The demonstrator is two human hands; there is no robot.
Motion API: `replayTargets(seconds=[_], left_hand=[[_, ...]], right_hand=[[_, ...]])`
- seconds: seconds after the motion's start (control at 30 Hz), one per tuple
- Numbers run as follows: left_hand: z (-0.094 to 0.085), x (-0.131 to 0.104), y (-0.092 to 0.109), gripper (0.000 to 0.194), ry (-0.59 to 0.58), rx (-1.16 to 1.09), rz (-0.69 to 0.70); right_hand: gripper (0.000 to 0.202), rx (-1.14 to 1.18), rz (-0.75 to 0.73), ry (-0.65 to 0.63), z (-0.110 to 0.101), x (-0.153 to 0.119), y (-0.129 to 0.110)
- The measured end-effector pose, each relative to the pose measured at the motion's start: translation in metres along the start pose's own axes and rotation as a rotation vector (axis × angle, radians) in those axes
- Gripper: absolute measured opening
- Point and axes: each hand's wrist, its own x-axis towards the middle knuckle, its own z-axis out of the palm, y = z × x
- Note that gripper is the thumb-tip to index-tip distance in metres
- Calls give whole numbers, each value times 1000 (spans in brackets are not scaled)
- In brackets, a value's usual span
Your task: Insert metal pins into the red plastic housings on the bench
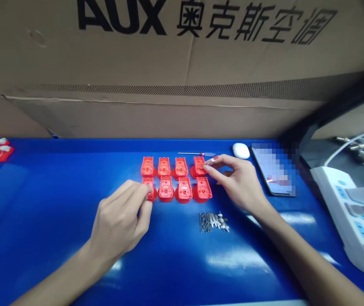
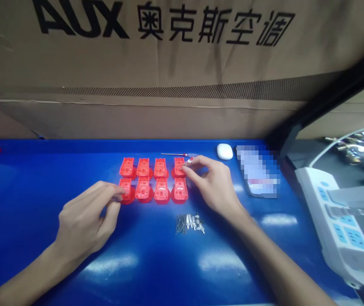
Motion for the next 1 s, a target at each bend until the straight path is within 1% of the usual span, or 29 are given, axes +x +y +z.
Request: replayTargets(seconds=[0.17, 0.33, 0.4, 0.5, 0.57, 0.6, 0.73, 0.8, 0.9, 1.0], left_hand=[[0, -1, -1, 19, -9, -4, 18], [0, -2, -1, 20, -20, -11, 14], [-1, -3, 0, 20, 18, -15, 14], [-3, -3, 1, 24, 134, 31, 9], [-5, -2, 0, 27, 172, 68, -10], [-5, -1, 0, 26, 166, 73, -18], [-2, 1, 2, 21, 76, 57, -12], [1, 1, 4, 18, 84, 100, -55], [5, -1, 9, 19, 115, 210, -185], [7, -2, 10, 18, 101, 208, -272]], right_hand=[[35, 52, 22, 47, -2, 0, 1], [34, 99, 31, 100, -9, 0, -4], [33, 113, 33, 112, -13, -1, -7], [33, 131, 23, 128, -16, -3, -11], [32, 140, 12, 141, -17, -5, -14], [32, 143, 6, 146, -17, -7, -16], [29, 139, -18, 157, -16, -11, -22], [28, 134, -21, 154, -16, -13, -24], [28, 127, -19, 144, -16, -16, -23], [25, 122, -20, 141, -16, -18, -22]])
